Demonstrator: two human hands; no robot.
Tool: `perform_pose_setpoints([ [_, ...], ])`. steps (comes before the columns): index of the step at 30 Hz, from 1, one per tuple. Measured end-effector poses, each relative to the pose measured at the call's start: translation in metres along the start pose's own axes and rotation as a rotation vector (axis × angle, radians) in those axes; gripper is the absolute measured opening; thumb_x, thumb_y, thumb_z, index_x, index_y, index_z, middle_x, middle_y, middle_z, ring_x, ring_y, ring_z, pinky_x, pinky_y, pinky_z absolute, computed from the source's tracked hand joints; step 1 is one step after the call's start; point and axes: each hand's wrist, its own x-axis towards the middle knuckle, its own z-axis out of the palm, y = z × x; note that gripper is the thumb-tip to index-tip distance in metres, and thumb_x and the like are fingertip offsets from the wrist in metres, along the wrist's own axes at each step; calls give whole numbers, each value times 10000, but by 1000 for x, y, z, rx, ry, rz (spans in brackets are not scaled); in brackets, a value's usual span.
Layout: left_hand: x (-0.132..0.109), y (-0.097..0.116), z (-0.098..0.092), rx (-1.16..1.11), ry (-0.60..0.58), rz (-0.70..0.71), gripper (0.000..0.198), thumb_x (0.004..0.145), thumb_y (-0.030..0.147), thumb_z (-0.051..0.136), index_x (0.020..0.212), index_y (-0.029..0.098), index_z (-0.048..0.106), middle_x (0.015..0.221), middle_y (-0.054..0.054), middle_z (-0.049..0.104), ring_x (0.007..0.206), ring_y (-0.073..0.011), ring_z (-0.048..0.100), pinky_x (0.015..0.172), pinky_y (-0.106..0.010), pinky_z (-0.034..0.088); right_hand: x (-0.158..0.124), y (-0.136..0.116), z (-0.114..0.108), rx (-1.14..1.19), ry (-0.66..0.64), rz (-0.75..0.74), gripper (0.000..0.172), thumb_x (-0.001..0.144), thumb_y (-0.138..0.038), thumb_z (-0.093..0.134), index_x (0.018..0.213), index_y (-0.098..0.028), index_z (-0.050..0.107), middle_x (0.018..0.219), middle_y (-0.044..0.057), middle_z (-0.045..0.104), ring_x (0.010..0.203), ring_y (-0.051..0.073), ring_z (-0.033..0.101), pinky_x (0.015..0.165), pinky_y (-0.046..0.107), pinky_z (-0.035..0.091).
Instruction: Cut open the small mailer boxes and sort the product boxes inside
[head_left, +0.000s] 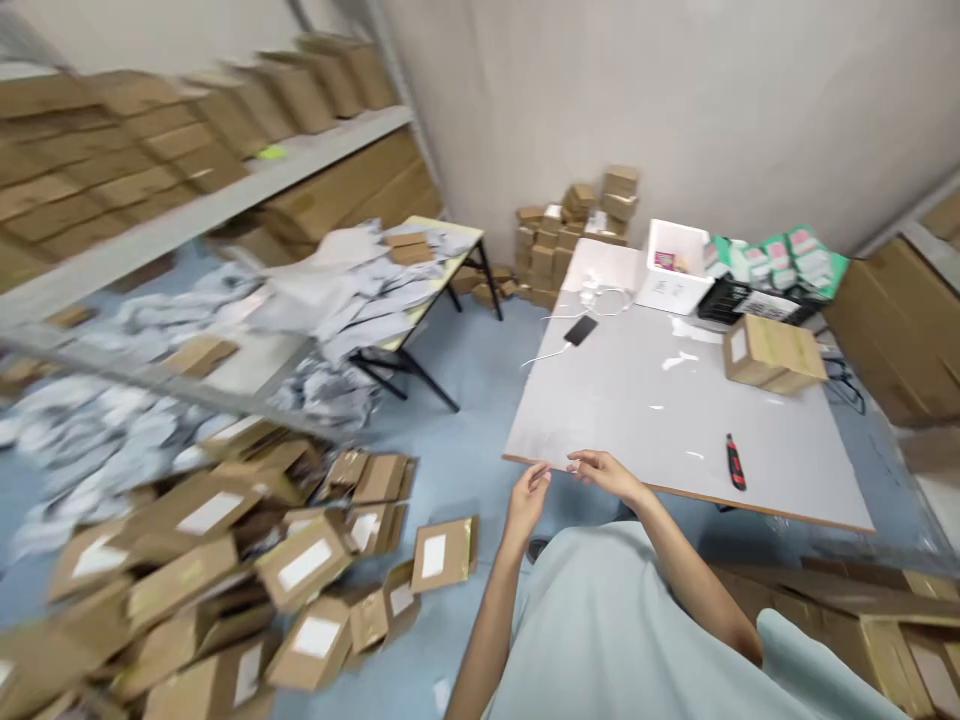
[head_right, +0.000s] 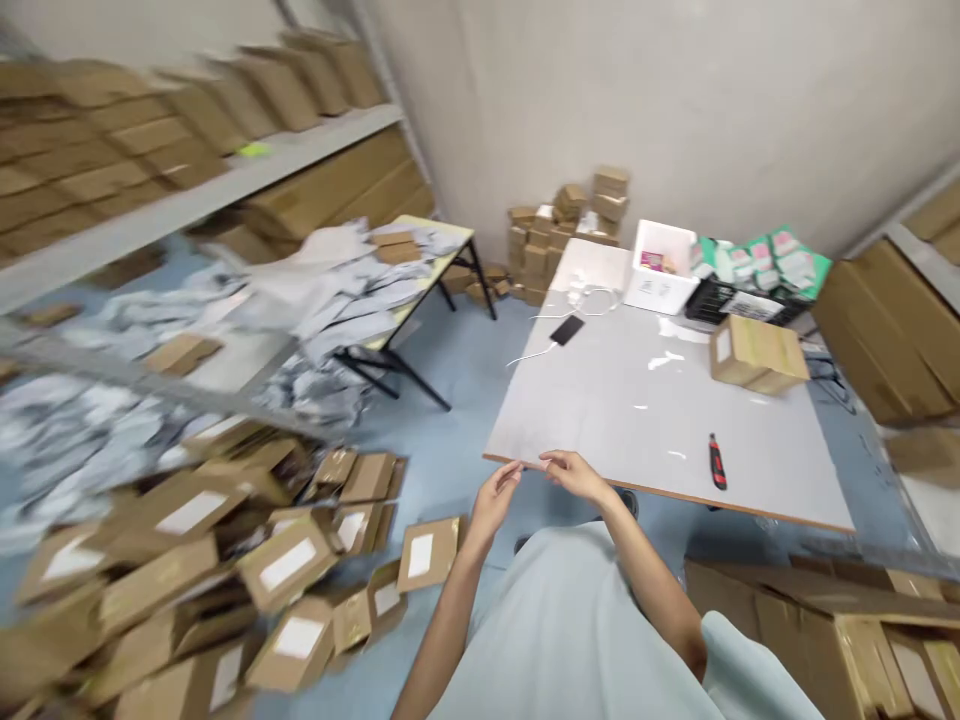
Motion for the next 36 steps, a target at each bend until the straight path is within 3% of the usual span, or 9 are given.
perform_pose_setpoints([
  [4,40,26,85,118,-163,67,472,871,493,795,1224,180,789,1404,-203,812,1369,-362,765,1271,-545,534,-44,19,-89,159,203,-19,682,877,-698,819,1356,-212,793,1280,152,820,1124,309,830,1053,506,635],
  [8,61,39,195,189,-301,88,462,883,497,777,1230,192,790,1409,-192,812,1380,-356,757,1274,-541,530,-78,49,-181,248,411,-34,751,859,-722,838,1387,-193,764,1253,148,802,1105,321,836,1033,513,639],
  [13,61,27,339,258,-451,48,487,883,513,773,1246,188,782,1424,-194,805,1394,-349,749,1281,-527,523,-117,88,-298,344,607,-10,758,857,-698,850,1416,-202,730,1338,161,785,1105,307,831,1032,506,638],
  [16,52,14,407,301,-549,1,481,880,516,788,1237,195,784,1403,-184,815,1376,-341,759,1278,-521,527,-142,111,-360,363,696,-10,772,859,-707,837,1437,-210,715,1397,169,776,1106,294,825,1056,504,634],
  [19,46,6,449,332,-628,-32,489,870,524,814,1236,201,790,1388,-179,822,1362,-337,766,1270,-519,537,-160,133,-414,337,772,11,802,871,-700,824,1496,-217,684,1476,187,746,1159,296,812,1104,498,618],
  [23,57,9,483,384,-638,-52,480,853,526,845,1208,205,803,1364,-179,829,1337,-343,777,1248,-535,560,-154,151,-485,153,902,111,929,882,-652,813,1646,-183,567,1617,234,640,1413,364,707,1230,529,541],
  [27,92,34,525,468,-604,-20,417,840,484,865,1141,202,804,1290,-169,850,1291,-342,792,1249,-554,555,-113,142,-559,-77,1023,168,1061,860,-609,852,1732,-141,469,1758,271,473,1696,426,395,1374,558,364],
  [31,128,72,581,509,-627,90,425,875,484,833,1189,201,795,1337,-171,833,1329,-336,774,1275,-539,527,-67,113,-628,-163,1050,245,1141,879,-658,849,1784,-138,389,1850,292,305,1757,488,206,1378,615,302],
  [36,138,91,626,456,-666,221,504,914,569,783,1255,198,779,1397,-181,810,1334,-327,770,1264,-520,537,-30,103,-687,-351,975,290,1327,807,-805,882,1833,-186,312,1921,278,66,1790,484,-22,1400,633,123],
])
